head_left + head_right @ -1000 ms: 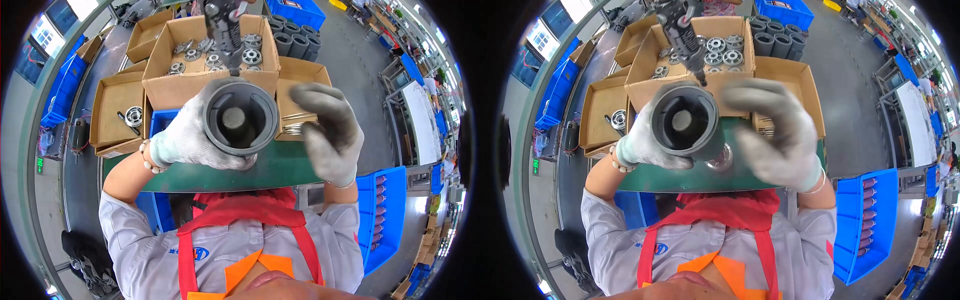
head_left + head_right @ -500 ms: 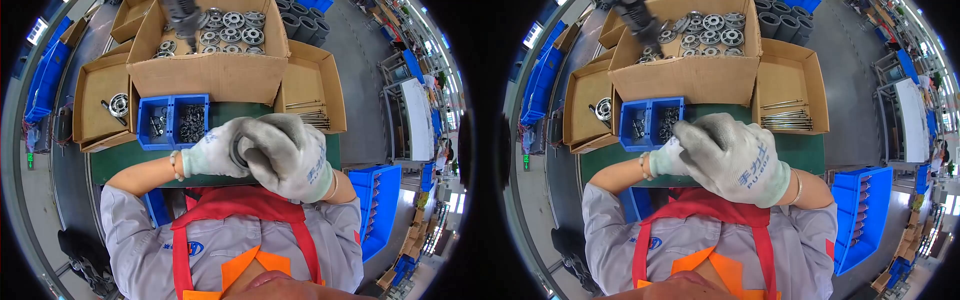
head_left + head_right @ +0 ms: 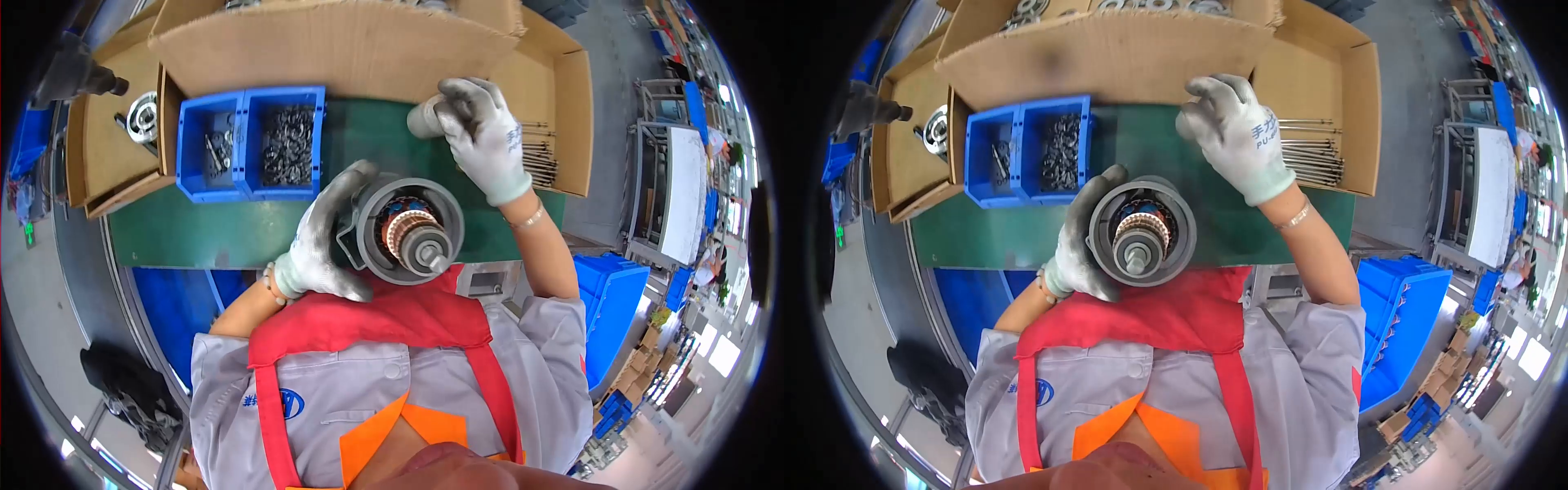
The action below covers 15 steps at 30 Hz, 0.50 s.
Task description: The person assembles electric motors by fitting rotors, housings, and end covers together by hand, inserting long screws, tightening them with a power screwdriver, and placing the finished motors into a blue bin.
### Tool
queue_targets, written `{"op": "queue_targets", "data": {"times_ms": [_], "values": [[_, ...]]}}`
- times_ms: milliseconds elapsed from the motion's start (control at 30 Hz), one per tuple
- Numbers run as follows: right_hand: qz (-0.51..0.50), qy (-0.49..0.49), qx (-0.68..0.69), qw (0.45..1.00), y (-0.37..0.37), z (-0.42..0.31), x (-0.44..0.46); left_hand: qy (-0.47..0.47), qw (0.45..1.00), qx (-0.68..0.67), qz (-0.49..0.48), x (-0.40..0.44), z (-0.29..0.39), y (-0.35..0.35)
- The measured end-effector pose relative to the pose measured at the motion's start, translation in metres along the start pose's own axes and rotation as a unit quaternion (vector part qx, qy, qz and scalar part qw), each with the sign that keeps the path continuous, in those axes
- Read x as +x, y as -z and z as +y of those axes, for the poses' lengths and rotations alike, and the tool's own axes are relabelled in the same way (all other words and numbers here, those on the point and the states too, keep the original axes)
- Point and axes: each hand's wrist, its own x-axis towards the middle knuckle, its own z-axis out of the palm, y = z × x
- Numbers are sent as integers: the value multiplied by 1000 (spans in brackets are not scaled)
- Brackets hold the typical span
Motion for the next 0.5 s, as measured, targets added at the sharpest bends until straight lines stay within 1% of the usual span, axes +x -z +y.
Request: {"op": "queue_targets", "data": {"times_ms": [67, 100, 133, 200, 267, 300, 333, 367, 400, 433, 467, 500], "values": [[13, 17, 6, 1000, -13, 10, -5, -70, 989, 35, 125, -19, -26, -21], [-8, -2, 7, 1000, -11, 9, -4, -61, 984, 83, 146, -17, -32, -27], [-33, -11, 0, 999, -9, 8, 0, 3, 982, 52, 182, -18, -29, -37], [-84, -61, 26, 994, 7, -7, 6, 31, 981, 60, 180, -20, -39, -36], [-43, -21, -20, 999, 31, -23, 1, 56, 981, 79, 169, -11, -56, -24], [-34, -66, 54, 996, 44, -29, -12, 69, 980, 86, 163, -7, -63, -21], [-68, -142, 200, 967, 56, -36, -28, 82, 980, 93, 157, -6, -68, -22], [-121, -139, 369, 911, 56, -34, -46, -12, 980, 78, 184, -5, -67, -26], [-167, -134, 527, 822, 52, -34, -63, 150, 945, -189, 222, 3, -84, -19], [-165, -170, 528, 815, 38, -41, -72, 63, 978, -40, 195, -5, -89, -20], [-161, -205, 528, 809, 20, -53, -77, -26, 981, 112, 159, 1, -73, -21], [-152, -214, 504, 823, 7, -57, -82, -23, 980, 111, 161, 0, -73, -22]]}}
